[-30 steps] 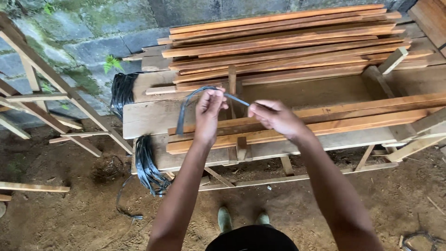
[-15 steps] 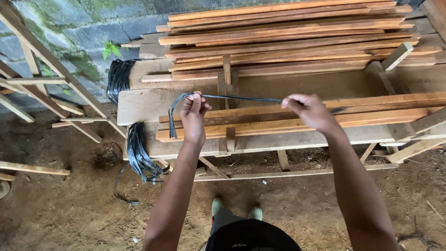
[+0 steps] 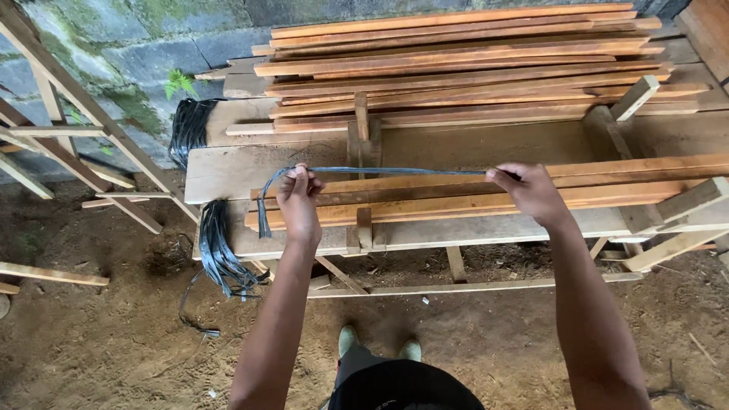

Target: Binding several wood planks together using black plastic straps.

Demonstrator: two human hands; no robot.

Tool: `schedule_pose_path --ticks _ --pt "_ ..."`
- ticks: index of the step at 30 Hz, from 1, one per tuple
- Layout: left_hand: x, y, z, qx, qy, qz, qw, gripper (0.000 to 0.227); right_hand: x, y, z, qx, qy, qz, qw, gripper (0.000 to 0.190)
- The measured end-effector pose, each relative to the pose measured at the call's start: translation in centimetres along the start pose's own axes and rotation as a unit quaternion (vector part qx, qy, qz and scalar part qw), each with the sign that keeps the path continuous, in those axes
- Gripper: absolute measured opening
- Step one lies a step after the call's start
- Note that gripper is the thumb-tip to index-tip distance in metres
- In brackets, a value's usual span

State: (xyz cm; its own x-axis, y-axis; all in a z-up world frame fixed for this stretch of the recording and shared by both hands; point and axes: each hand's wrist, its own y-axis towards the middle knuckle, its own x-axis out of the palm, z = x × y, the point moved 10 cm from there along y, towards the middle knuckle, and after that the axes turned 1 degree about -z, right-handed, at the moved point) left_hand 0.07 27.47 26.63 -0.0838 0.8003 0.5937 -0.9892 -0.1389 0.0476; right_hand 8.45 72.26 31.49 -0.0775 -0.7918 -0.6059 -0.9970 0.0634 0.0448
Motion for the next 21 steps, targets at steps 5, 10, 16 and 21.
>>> schedule_pose_path --ticks 5,10,16,21 --pt "-1.1 0.5 -0.8 -0.001 -0.029 0.033 0.999 0.012 -0.9 0.0 1.4 0.020 0.012 0.021 1.000 0.028" --pt "-1.9 0.5 -0.8 0.026 -0.035 0.061 0.997 0.012 -1.6 0.8 3.5 0.038 0.038 0.029 0.998 0.027" --pt "1.4 -0.8 -3.2 -0.014 0.068 0.016 0.997 0.014 -1.6 2.7 3.5 0.032 -0.116 0.083 0.989 0.034" --pt "7.5 -2.9 -6.1 0.017 0.115 -0.096 0.989 0.017 3.9 2.6 -5.1 -0.123 -0.055 0.043 0.990 0.075"
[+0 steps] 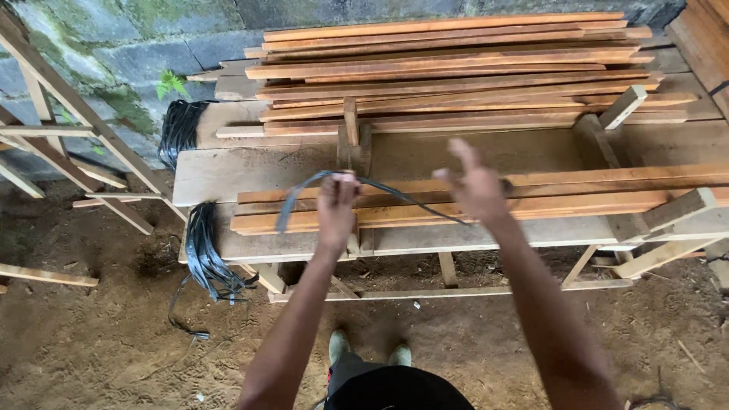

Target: Binding several wood planks together using black plastic straps.

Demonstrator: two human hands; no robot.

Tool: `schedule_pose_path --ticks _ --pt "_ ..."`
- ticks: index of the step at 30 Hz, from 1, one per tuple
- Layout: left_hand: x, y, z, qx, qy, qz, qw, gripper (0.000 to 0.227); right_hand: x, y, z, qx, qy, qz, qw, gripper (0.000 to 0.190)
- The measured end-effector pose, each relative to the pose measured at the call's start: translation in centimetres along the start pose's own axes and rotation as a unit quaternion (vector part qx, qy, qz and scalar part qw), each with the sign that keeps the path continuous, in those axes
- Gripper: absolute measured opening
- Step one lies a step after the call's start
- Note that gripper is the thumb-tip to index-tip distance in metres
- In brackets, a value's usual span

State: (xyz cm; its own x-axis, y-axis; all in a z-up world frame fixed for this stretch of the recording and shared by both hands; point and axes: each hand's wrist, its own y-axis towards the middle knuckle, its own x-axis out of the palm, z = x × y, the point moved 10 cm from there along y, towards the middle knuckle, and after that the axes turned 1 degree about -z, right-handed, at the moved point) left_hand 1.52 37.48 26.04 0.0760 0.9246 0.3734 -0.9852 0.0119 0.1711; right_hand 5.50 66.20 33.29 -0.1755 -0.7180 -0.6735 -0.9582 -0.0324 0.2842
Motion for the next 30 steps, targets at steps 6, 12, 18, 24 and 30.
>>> schedule_pose_path --ticks 6,12,18,24,30 --pt "5.8 -1.3 -0.5 -0.018 0.138 -0.089 0.986 0.020 8.1 -0.5 -5.0 0.047 0.106 -0.125 0.985 0.058" --pt "5.6 -0.5 -3.6 -0.054 -0.027 -0.074 0.995 0.016 5.4 -0.2 -6.5 -0.017 0.146 -0.041 0.988 0.025" --pt "5.1 -0.3 -2.5 -0.110 -0.107 0.012 0.988 0.011 3.8 -0.1 -4.7 -0.039 0.141 -0.017 0.989 0.021" --pt "2.2 1.3 -3.9 -0.072 -0.125 0.035 0.989 0.010 1.6 -0.1 -2.0 0.012 0.129 -0.028 0.991 0.019" --pt "0.1 1.4 -3.3 -0.070 -0.173 0.061 0.981 0.010 0.3 -0.4 1.7 0.037 0.170 0.005 0.985 0.015"
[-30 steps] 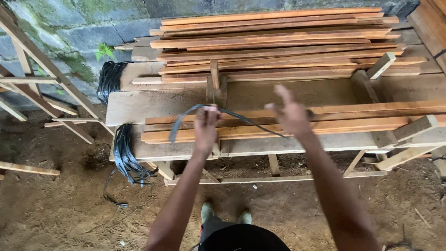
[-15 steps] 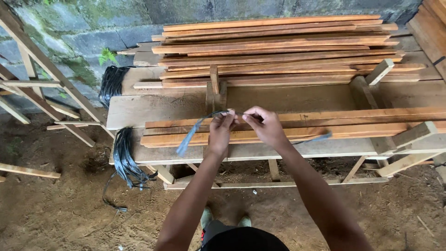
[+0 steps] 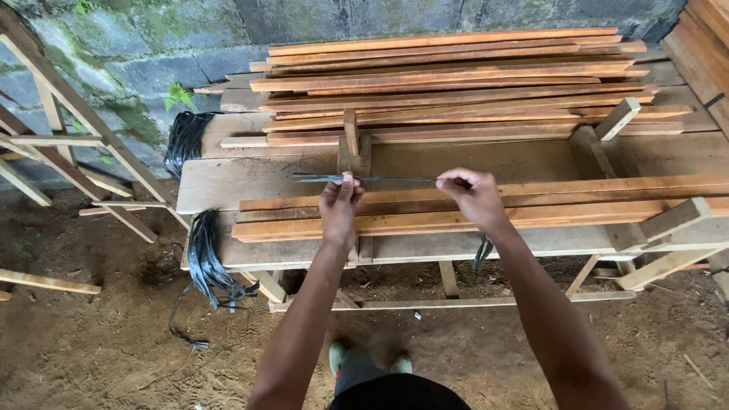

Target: Binding several wood planks together using black plastic straps.

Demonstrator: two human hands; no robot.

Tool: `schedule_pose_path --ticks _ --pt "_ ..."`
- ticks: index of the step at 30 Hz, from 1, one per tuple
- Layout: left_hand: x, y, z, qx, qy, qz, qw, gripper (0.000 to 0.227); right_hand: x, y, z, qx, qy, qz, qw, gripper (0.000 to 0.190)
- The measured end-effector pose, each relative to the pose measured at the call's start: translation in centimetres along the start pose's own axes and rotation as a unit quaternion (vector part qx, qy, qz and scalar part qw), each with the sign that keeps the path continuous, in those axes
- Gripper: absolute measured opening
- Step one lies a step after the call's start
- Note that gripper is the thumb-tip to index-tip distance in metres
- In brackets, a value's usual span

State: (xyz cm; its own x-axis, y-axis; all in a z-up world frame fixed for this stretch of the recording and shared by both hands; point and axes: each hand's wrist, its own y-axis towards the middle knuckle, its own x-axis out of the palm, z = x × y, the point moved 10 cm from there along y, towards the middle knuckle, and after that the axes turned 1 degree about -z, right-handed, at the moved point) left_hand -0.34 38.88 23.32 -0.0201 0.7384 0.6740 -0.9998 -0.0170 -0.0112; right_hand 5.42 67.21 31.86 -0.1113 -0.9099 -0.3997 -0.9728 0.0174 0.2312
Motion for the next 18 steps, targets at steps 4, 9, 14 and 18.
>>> schedule_pose_path --ticks 4,9,14,18 --pt "-0.5 -0.5 0.5 0.023 0.026 -0.019 0.999 0.011 -0.6 -0.1 -0.1 -0.002 0.039 0.020 0.999 0.014" --pt "0.1 -1.0 2.2 0.018 0.162 -0.033 0.986 0.018 0.5 1.2 1.5 0.058 -0.033 -0.034 0.997 0.018" --pt "1.0 0.6 1.8 0.038 0.139 -0.064 0.987 0.020 2.9 2.6 -0.4 0.144 -0.059 -0.117 0.981 0.026" --pt "0.5 1.7 2.0 0.036 0.136 -0.037 0.989 0.020 3.4 4.2 -1.3 0.133 -0.028 -0.102 0.985 0.029"
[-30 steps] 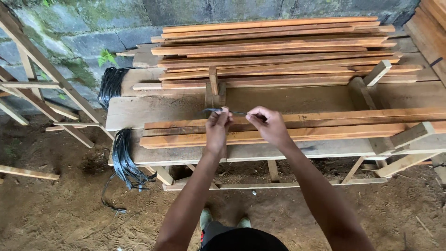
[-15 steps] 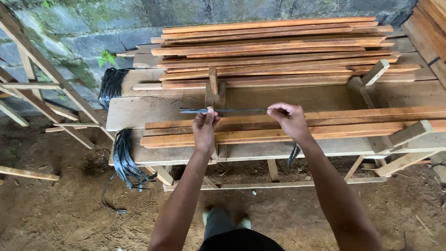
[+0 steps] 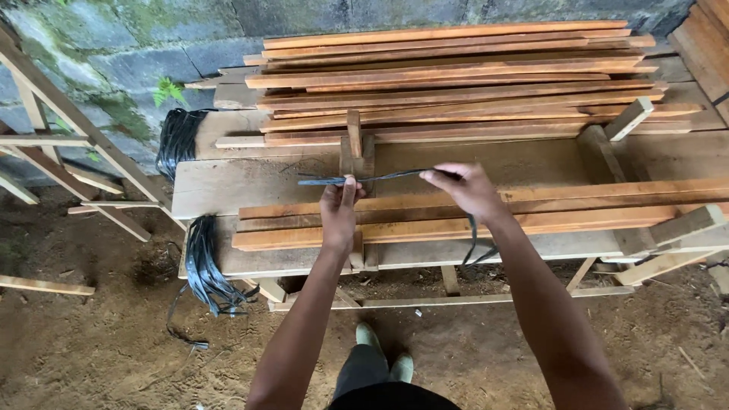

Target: Binding several wood planks together using black plastic straps.

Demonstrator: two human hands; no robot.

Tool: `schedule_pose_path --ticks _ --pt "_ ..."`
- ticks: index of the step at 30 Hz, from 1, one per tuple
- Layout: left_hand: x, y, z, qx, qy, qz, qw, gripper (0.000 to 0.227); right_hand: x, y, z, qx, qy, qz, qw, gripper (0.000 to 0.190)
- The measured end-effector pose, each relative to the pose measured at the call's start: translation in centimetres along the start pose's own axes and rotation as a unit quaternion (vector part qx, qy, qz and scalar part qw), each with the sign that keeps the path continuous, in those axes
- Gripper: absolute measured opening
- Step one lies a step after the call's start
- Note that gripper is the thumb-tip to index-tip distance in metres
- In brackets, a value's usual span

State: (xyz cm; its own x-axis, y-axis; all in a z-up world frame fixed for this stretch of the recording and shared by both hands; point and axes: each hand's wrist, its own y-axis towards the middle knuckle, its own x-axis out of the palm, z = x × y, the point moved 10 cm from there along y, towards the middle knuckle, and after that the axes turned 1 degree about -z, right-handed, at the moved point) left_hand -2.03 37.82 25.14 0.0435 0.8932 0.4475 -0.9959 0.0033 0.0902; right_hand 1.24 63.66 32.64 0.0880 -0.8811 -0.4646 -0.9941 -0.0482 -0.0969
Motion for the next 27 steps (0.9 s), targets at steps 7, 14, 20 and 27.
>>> schedule_pose_path --ticks 7,14,20,27 --pt "-2.9 3.4 -1.3 -0.029 -0.007 0.018 0.999 0.021 -0.2 4.4 0.3 -0.040 0.070 -0.005 0.997 0.035" --pt "0.4 4.8 -0.2 -0.038 0.031 -0.013 0.999 0.021 2.5 6.7 1.2 0.044 -0.049 -0.104 0.992 0.037" --pt "2.4 5.2 -1.2 -0.001 0.015 -0.050 0.999 0.020 3.3 7.3 -0.8 0.037 0.087 -0.067 0.993 0.034" --pt "-1.0 7.1 -3.8 -0.086 0.017 0.046 0.995 0.019 1.3 9.8 0.3 0.015 -0.018 -0.059 0.998 0.024"
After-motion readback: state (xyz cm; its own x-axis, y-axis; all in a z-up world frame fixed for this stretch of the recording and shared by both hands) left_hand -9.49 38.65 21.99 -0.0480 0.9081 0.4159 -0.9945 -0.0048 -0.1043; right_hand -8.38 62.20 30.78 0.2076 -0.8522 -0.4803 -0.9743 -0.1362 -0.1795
